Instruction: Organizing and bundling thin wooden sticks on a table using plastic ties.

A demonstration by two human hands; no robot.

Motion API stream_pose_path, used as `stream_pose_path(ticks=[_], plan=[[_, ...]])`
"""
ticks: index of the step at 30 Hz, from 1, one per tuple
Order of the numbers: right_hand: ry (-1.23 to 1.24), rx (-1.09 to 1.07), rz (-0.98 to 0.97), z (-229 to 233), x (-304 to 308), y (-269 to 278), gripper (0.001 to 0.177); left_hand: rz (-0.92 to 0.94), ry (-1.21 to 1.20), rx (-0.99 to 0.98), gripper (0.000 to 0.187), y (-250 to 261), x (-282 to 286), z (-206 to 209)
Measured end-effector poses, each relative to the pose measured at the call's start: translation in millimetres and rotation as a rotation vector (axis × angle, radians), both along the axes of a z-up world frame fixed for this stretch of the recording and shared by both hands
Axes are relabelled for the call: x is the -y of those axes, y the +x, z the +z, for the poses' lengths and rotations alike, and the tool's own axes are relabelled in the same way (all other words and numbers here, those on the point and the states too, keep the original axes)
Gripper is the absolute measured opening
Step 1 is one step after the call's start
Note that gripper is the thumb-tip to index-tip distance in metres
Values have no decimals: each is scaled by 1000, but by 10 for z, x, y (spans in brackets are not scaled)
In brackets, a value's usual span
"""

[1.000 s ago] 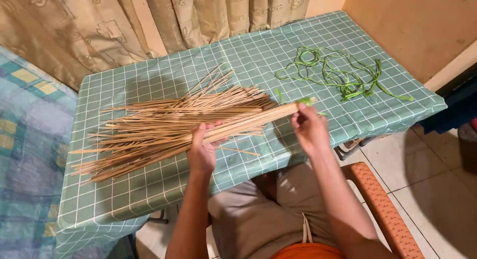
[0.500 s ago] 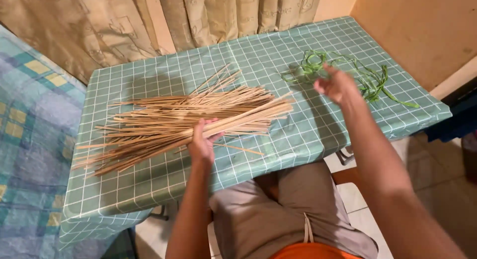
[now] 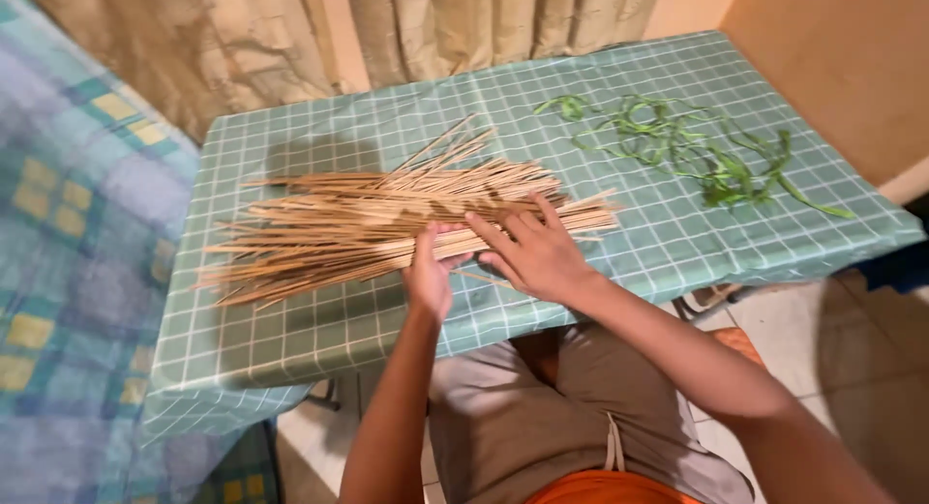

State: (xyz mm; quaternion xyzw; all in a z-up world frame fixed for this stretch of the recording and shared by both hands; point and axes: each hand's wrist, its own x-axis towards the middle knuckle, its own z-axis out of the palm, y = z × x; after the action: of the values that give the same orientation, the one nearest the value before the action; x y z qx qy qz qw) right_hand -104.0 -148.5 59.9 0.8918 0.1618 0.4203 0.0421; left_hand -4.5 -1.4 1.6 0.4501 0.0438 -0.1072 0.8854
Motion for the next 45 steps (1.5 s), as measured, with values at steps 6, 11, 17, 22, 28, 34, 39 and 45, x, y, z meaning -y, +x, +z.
stream_pose_path(ticks=[6, 11, 17, 22, 28, 34, 39, 45], plan=[[-74, 23, 42, -355, 130, 442, 35, 14, 52, -11, 47, 89, 7, -20], [1, -80, 49, -656, 480, 959, 23, -32, 144, -36, 49, 96, -25, 93], [9, -202, -51, -821, 709, 1386, 24, -148, 139, -69, 62, 173, -11, -90], [35, -311, -64, -599, 664, 1475, 38, -187, -153, -75, 29, 379, -51, -407], [192, -483, 59, -376, 496, 1267, 59, -263, -422, 65, 26, 525, -138, -505], [-42, -365, 290, -356, 260, 820, 69, -94, 106, 20, 25, 555, -94, -515], [-228, -617, 85, -272, 352, 915, 57, -6, 66, -121, 13, 452, -176, -133], [-163, -408, 51, -526, 588, 1154, 58, 207, 41, -43, 77, 387, -238, -97]])
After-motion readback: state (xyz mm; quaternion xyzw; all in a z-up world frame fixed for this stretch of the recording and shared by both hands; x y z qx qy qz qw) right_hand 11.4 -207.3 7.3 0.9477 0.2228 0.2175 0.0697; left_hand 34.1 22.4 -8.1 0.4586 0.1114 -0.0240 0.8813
